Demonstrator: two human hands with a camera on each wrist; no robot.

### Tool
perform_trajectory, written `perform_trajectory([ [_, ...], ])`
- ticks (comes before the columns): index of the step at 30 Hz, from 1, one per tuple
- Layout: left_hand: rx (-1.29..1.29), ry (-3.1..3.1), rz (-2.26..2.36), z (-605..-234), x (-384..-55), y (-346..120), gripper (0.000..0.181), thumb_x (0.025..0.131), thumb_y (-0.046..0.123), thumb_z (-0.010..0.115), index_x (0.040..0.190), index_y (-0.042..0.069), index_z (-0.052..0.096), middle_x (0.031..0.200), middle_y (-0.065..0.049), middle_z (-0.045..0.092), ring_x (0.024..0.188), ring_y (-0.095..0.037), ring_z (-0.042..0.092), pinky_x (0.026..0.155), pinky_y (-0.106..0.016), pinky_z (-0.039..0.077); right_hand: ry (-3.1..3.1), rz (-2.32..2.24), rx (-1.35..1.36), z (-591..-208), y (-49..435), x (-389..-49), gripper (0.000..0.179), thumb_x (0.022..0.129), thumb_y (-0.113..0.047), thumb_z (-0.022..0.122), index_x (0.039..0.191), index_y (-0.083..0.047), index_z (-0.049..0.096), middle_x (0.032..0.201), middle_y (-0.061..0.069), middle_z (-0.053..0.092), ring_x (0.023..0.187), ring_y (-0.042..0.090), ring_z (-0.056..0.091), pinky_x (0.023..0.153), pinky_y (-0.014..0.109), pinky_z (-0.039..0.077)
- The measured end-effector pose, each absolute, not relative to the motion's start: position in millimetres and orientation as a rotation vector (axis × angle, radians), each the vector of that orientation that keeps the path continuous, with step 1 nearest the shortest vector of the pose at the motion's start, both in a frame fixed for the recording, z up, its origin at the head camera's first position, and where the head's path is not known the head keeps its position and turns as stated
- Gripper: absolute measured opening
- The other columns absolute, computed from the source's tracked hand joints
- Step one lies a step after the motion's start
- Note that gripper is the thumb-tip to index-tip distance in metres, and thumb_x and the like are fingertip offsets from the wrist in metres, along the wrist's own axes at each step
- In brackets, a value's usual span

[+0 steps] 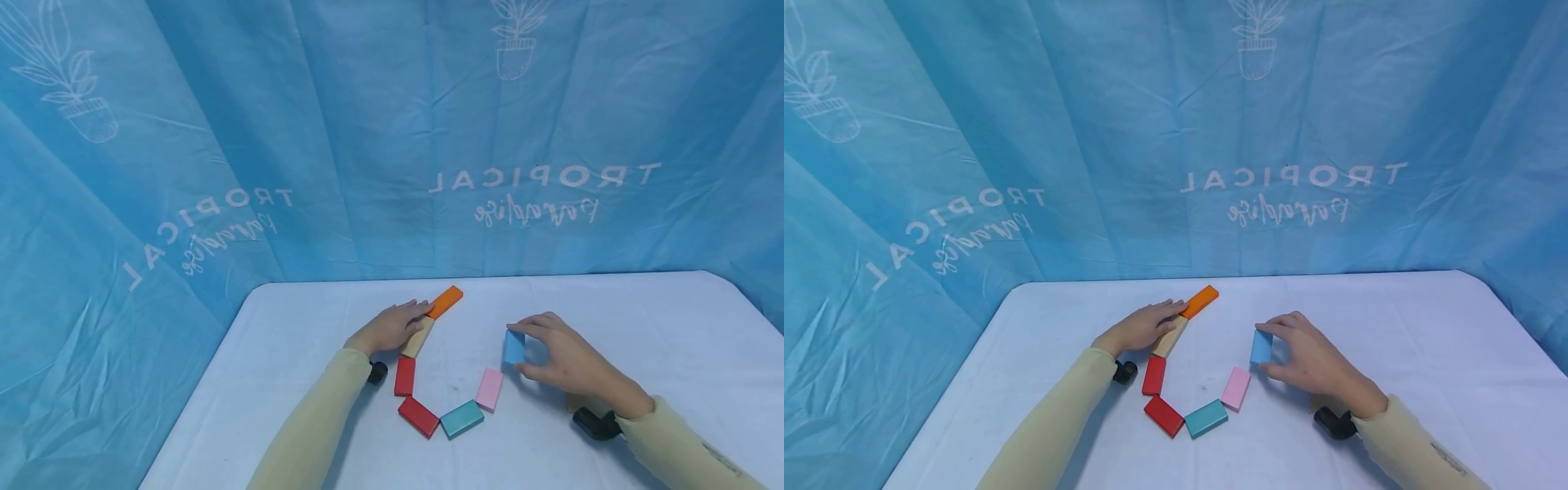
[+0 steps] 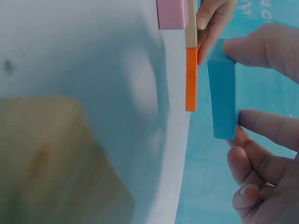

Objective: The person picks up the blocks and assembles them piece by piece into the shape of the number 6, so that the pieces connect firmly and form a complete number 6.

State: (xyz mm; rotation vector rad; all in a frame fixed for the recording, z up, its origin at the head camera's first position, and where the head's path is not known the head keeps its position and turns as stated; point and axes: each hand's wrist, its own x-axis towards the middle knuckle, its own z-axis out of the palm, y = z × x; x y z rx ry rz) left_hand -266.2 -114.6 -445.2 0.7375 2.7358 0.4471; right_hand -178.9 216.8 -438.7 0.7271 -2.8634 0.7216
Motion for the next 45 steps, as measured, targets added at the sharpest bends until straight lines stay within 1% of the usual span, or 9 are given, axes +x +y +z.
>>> perform_trajectory([
  [10, 0.732, 2.735, 0.463, -443.9, -265.7, -114.6, 0.052, 0.107, 0.029, 0.048, 0.158, 0.024, 0.036, 0.161, 0.000, 0.037, 0.150, -0.023, 0.029, 0.123, -0.046, 0.021, -2.883, 0.721, 0.806, -439.5, 210.0, -189.2, 0.061, 0.080, -0.027, 0.083, 0.134, -0.007, 0.065, 0.127, 0.011, 0.062, 0.120, 0.031, 0.054, 0.094, 0.050, 0.054],
  [19, 0.726, 2.732, 0.464, -446.1, -267.1, -114.9, 0.052, 0.107, 0.029, 0.048, 0.158, 0.024, 0.036, 0.161, -0.001, 0.037, 0.150, -0.023, 0.028, 0.123, -0.045, 0.021, -2.913, 0.737, 0.881, -436.9, 205.8, -199.4, 0.060, 0.082, -0.030, 0.083, 0.135, -0.009, 0.064, 0.130, 0.007, 0.062, 0.124, 0.030, 0.051, 0.097, 0.051, 0.052],
  [29, 0.729, 2.732, 0.460, -445.3, -266.4, -114.3, 0.052, 0.107, 0.030, 0.048, 0.158, 0.024, 0.036, 0.161, 0.001, 0.036, 0.150, -0.021, 0.028, 0.123, -0.045, 0.020, -2.946, 0.702, 0.995, -435.0, 197.3, -208.9, 0.060, 0.081, -0.032, 0.085, 0.133, -0.009, 0.066, 0.130, 0.004, 0.064, 0.122, 0.026, 0.053, 0.099, 0.047, 0.053],
  [38, 0.733, 2.736, 0.463, -444.7, -266.1, -113.4, 0.051, 0.108, 0.029, 0.048, 0.157, 0.023, 0.037, 0.160, 0.001, 0.037, 0.150, -0.022, 0.028, 0.123, -0.044, 0.020, -2.944, 0.677, 1.099, -437.1, 196.1, -215.3, 0.056, 0.082, -0.026, 0.084, 0.133, -0.010, 0.066, 0.130, 0.003, 0.064, 0.121, 0.024, 0.053, 0.098, 0.045, 0.052],
  [45, 0.730, 2.728, 0.472, -445.1, -266.2, -114.0, 0.052, 0.107, 0.029, 0.048, 0.158, 0.023, 0.037, 0.160, 0.000, 0.037, 0.150, -0.022, 0.029, 0.123, -0.044, 0.021, -2.971, 0.667, 1.147, -438.2, 193.7, -217.6, 0.055, 0.083, -0.024, 0.084, 0.134, -0.011, 0.065, 0.132, 0.002, 0.064, 0.121, 0.023, 0.052, 0.099, 0.045, 0.052],
])
